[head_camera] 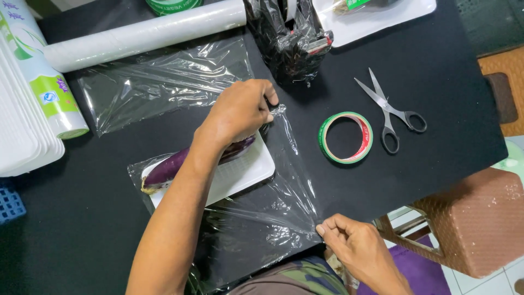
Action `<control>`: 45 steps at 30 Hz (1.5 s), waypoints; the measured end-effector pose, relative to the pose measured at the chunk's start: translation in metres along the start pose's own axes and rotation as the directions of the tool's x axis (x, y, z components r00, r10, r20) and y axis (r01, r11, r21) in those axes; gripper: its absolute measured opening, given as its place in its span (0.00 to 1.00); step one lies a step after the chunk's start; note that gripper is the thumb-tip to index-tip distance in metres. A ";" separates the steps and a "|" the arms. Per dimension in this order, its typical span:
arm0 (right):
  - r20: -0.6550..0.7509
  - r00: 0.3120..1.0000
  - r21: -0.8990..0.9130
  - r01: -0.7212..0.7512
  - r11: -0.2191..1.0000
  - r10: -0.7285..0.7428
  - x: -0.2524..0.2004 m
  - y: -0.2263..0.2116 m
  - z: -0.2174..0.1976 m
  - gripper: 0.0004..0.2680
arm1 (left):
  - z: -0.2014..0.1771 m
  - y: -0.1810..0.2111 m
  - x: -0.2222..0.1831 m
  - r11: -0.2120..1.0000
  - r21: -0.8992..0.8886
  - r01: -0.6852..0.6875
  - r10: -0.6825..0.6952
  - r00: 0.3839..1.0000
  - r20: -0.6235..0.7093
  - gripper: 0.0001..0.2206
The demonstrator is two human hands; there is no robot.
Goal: The person places an eggplant onto a white tray and wraps it with plastic film from a dispenser, cutting the film with scissors and smoothing the edges to seal it.
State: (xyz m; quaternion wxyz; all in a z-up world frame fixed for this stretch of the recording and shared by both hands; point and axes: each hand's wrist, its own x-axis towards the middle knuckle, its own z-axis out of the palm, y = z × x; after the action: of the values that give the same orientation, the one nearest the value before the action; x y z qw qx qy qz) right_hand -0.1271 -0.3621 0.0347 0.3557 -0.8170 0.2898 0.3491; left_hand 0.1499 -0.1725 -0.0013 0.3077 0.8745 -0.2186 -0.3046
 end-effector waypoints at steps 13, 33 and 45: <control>-0.024 0.999 -0.203 0.038 0.978 -0.044 -0.002 0.000 -0.009 0.13 | -0.003 0.004 -0.010 0.997 0.022 -0.075 0.077 0.981 -0.180 0.12; -0.034 0.748 -0.381 0.604 0.700 -0.663 0.076 -0.145 -0.018 0.06 | 0.002 -0.048 -0.166 0.706 0.706 0.053 0.378 0.815 -0.439 0.26; 0.076 0.848 0.010 0.525 0.851 -0.524 0.069 -0.128 -0.027 0.06 | -0.033 -0.043 -0.223 0.788 0.529 0.315 0.194 0.689 -0.699 0.24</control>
State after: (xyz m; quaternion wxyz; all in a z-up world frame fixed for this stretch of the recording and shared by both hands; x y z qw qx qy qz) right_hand 0.0153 -0.3246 0.0432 0.4436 -0.8533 0.0401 0.2711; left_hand 0.0195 -0.0010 0.0788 0.0569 0.9790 -0.1349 0.1417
